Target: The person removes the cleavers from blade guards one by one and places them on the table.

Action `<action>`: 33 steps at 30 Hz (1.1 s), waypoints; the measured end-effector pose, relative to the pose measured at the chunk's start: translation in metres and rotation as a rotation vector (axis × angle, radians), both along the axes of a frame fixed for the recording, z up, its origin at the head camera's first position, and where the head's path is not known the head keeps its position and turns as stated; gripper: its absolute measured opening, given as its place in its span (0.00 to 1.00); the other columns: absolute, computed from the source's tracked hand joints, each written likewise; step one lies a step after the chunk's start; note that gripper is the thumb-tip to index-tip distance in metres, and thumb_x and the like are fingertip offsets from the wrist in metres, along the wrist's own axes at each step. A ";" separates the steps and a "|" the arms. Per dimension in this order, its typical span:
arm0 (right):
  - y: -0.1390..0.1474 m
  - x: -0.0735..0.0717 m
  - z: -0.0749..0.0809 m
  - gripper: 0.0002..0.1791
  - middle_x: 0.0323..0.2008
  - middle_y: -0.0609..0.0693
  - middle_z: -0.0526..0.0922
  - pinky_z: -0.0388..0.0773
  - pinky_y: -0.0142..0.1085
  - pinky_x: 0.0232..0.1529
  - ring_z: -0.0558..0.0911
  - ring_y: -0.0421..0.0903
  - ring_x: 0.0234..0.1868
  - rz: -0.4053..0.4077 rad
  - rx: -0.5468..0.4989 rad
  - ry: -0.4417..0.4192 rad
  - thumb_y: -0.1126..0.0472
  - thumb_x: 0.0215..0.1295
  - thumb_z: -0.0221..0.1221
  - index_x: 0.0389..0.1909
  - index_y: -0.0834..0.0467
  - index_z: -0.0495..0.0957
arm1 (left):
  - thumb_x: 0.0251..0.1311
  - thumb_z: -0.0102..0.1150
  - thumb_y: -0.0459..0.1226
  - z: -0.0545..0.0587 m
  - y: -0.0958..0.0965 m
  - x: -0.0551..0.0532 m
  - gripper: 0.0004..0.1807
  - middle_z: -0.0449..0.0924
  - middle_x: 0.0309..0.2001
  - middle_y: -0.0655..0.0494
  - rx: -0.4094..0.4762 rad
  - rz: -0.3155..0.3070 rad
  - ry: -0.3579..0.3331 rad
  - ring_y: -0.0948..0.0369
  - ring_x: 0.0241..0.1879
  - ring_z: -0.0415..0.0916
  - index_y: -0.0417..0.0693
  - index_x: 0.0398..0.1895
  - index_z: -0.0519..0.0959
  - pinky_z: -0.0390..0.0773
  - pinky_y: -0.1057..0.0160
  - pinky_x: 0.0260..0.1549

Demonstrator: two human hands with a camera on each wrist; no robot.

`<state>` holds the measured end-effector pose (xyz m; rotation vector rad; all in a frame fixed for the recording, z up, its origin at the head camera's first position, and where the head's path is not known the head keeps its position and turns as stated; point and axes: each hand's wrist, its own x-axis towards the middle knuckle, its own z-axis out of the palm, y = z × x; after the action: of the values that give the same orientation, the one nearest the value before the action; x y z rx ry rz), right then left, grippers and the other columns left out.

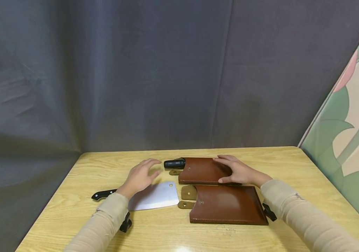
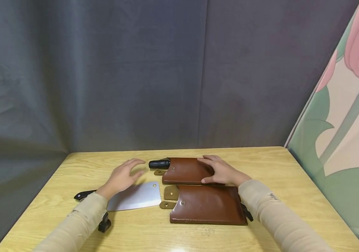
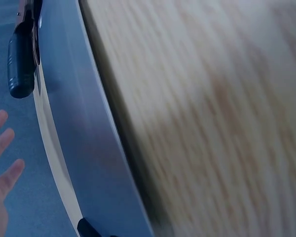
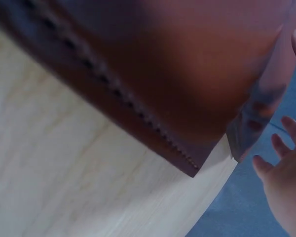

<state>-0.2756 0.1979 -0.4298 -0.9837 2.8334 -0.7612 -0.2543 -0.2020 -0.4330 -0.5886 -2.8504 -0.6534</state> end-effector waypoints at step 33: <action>-0.004 -0.017 -0.007 0.63 0.70 0.73 0.54 0.47 0.73 0.64 0.53 0.74 0.70 0.006 0.142 -0.085 0.42 0.43 0.77 0.75 0.64 0.55 | 0.69 0.58 0.49 -0.006 0.024 -0.003 0.20 0.75 0.63 0.56 0.011 0.018 -0.014 0.51 0.66 0.68 0.56 0.60 0.78 0.65 0.43 0.64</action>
<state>-0.2922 0.1939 -0.4371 -0.9164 2.7660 -0.5774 -0.2569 -0.1785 -0.4394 -0.5585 -2.8592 -0.6729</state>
